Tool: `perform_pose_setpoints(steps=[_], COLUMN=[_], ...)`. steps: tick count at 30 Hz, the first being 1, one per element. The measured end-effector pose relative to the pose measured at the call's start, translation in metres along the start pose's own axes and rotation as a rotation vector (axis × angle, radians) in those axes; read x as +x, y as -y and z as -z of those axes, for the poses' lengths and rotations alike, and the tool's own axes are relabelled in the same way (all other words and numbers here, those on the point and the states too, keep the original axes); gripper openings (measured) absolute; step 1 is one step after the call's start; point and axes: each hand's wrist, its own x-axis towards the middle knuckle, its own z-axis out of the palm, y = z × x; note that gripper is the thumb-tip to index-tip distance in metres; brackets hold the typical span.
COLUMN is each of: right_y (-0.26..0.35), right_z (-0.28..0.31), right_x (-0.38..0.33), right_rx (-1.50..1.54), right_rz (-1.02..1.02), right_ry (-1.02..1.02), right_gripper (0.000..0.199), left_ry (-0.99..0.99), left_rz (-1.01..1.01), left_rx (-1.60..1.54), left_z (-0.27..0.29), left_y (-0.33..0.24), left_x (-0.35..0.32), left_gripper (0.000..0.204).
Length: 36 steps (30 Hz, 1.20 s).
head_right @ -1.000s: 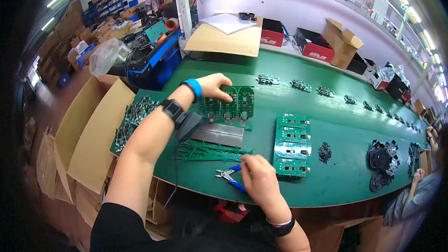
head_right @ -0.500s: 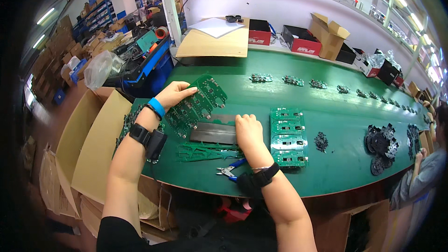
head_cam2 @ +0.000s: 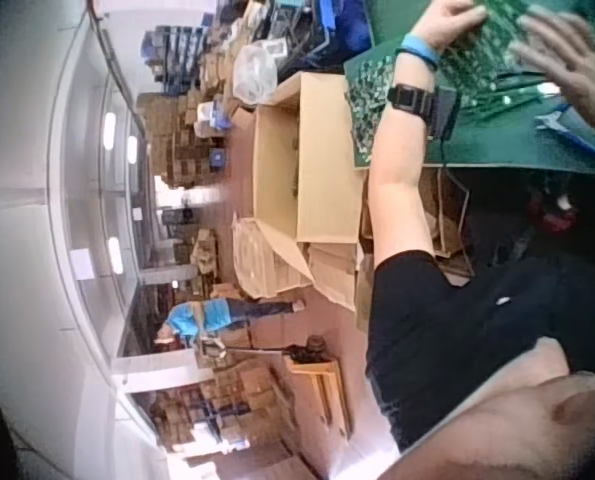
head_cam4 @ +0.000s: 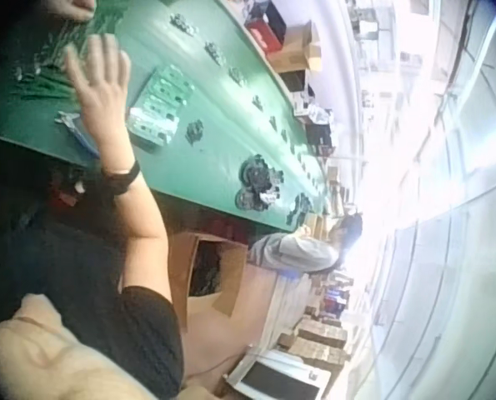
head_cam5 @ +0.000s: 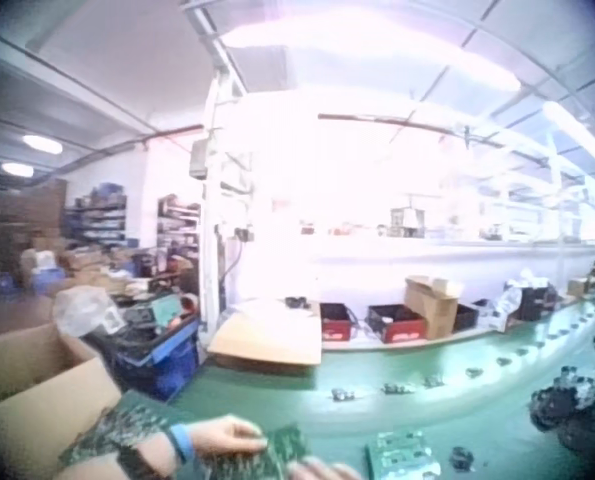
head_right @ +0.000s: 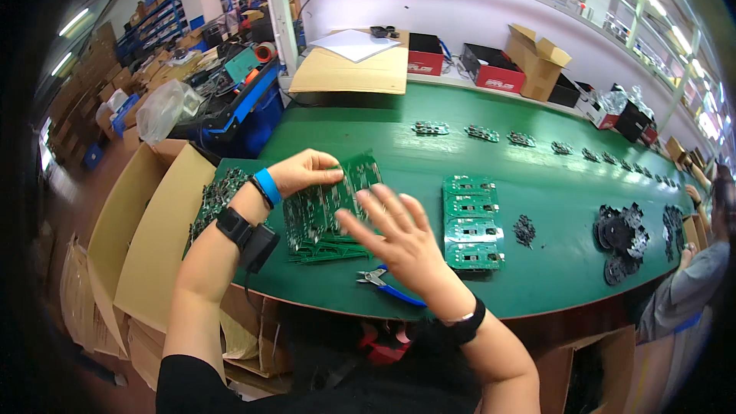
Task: Assembling and inspecting printed circuit boards on a factory production line.
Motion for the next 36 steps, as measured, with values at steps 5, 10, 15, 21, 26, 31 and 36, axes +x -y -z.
perform_pose_setpoints(steps=[5,10,15,21,26,31,36], right_y=[-0.018,-0.047,-0.060,-0.058,-0.068,-0.092,-0.108], right_z=[-0.010,-0.025,-0.056,-0.065,-0.075,-0.122,-0.152], right_x=[0.012,0.030,0.025,0.026,0.025,0.026,0.021], right_rx=[0.142,0.427,0.534,0.667,0.502,0.547,0.616], right_rz=[0.083,-0.383,-0.566,-0.643,-0.564,-0.715,-0.874], right_ry=[-0.121,0.181,0.297,0.306,0.362,0.211,0.368], right_gripper=[0.025,0.014,0.016,0.018,0.017,0.018,0.024], left_ry=[0.151,0.025,-0.058,-0.144,-0.156,-0.362,-0.227], left_rz=[-0.055,-0.080,-0.096,-0.082,-0.149,-0.138,0.174], left_rx=[0.056,0.249,0.514,0.497,0.595,0.672,0.559], left_z=[-0.022,0.009,0.008,0.009,0.011,0.037,0.060], left_y=[-0.009,-0.046,-0.016,0.003,0.007,0.029,0.047], left_x=[0.008,-0.016,-0.018,-0.018,-0.007,0.045,0.062], left_gripper=[0.031,0.038,0.051,0.041,0.032,0.035,0.037])
